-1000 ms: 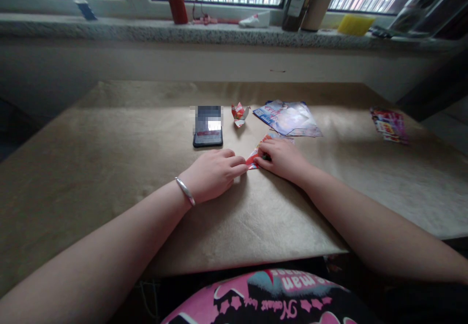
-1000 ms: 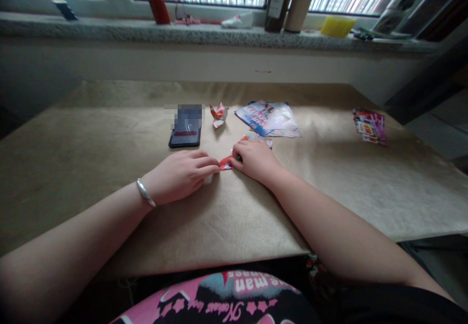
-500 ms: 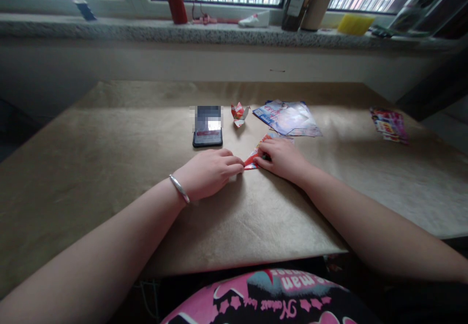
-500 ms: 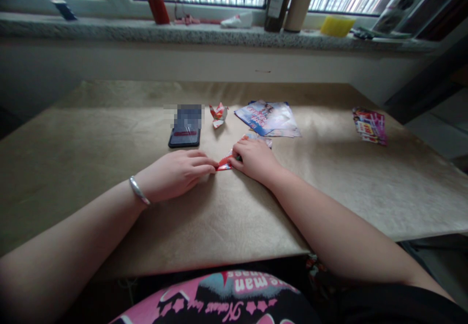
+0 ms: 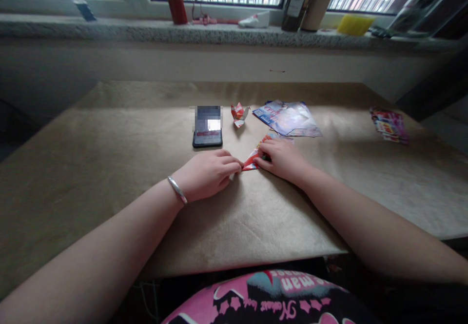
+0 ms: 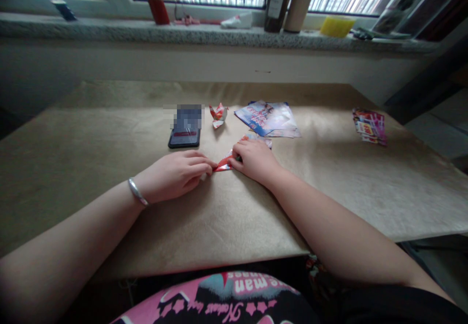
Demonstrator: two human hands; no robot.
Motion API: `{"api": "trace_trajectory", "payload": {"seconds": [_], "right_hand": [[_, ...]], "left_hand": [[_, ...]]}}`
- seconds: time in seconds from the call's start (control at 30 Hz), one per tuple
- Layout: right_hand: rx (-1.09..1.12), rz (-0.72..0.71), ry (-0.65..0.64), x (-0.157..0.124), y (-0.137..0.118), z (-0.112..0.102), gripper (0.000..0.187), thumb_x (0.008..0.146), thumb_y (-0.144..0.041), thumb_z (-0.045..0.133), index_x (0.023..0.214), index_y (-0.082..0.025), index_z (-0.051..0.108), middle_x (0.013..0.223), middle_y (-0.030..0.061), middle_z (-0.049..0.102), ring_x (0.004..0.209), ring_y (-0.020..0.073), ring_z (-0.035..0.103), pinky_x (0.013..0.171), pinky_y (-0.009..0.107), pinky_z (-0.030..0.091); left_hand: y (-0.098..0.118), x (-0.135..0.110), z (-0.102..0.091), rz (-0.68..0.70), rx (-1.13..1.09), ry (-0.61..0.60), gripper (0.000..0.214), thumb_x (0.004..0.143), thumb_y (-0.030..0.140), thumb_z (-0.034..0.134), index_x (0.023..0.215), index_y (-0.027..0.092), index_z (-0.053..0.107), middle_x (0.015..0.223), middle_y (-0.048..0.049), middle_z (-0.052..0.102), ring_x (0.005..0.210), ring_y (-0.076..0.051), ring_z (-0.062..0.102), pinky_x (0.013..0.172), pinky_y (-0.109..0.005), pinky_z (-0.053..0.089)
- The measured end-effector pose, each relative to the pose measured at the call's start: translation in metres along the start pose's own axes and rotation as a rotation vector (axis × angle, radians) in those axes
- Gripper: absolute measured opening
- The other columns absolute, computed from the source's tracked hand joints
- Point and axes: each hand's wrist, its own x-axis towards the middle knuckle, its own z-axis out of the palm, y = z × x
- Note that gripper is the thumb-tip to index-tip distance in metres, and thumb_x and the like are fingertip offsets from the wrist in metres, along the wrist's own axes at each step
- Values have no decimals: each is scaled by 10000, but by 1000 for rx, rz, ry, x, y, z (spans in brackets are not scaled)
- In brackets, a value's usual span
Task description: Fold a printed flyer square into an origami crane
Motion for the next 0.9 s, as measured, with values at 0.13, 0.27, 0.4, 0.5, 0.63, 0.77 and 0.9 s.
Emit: {"api": "trace_trajectory", "payload": {"seconds": [0.13,0.27,0.4,0.5,0.63,0.77,0.9], "right_hand": [[-4,3,3,0,-1,1,226,829,-371,541,706,-184,571,787,56,640,755,180,528,659,289,324],[11,-9,47,0,-1,1,210,826,-371,555,731,-185,582,811,60,642,772,183,520,694,303,345],[13,-108,124,-2,-1,-2,162,833,-363,563,797,-220,631,858,38,662,882,205,515,896,393,324],[12,-223,146,-5,-2,-6,144,856,-287,528,835,-273,669,896,-3,677,973,207,511,1025,479,212],[48,-333,108,-8,-2,-10,205,855,-241,510,874,-329,694,926,-39,691,1042,204,499,1073,528,149],[54,-381,68,-10,-3,-13,231,861,-239,497,915,-348,693,921,-58,698,1035,193,514,1084,530,141],[20,-420,61,-8,-5,-14,251,881,-232,463,927,-331,689,918,-50,700,973,179,540,1063,491,198]], "left_hand": [[4,1,1,13,43,11,263,862,158,467,1083,189,606,1097,-44,636,958,-176,547,842,-305,474],[7,2,2,3,79,11,262,869,187,475,1095,191,607,1105,-46,629,962,-187,547,843,-321,472],[9,2,2,1,82,26,267,856,174,478,1089,178,607,1112,-55,627,988,-191,546,854,-325,469],[8,2,3,-7,68,36,267,854,173,482,1091,184,604,1108,-50,628,987,-187,548,856,-324,470],[7,2,5,-2,56,57,258,857,172,486,1082,204,609,1104,-40,631,977,-173,554,854,-315,470],[7,1,7,4,72,65,265,858,179,486,1095,192,607,1100,-48,634,983,-179,553,859,-320,471],[7,2,6,3,86,47,278,860,178,484,1112,196,598,1109,-42,629,985,-180,552,865,-323,472]]}}
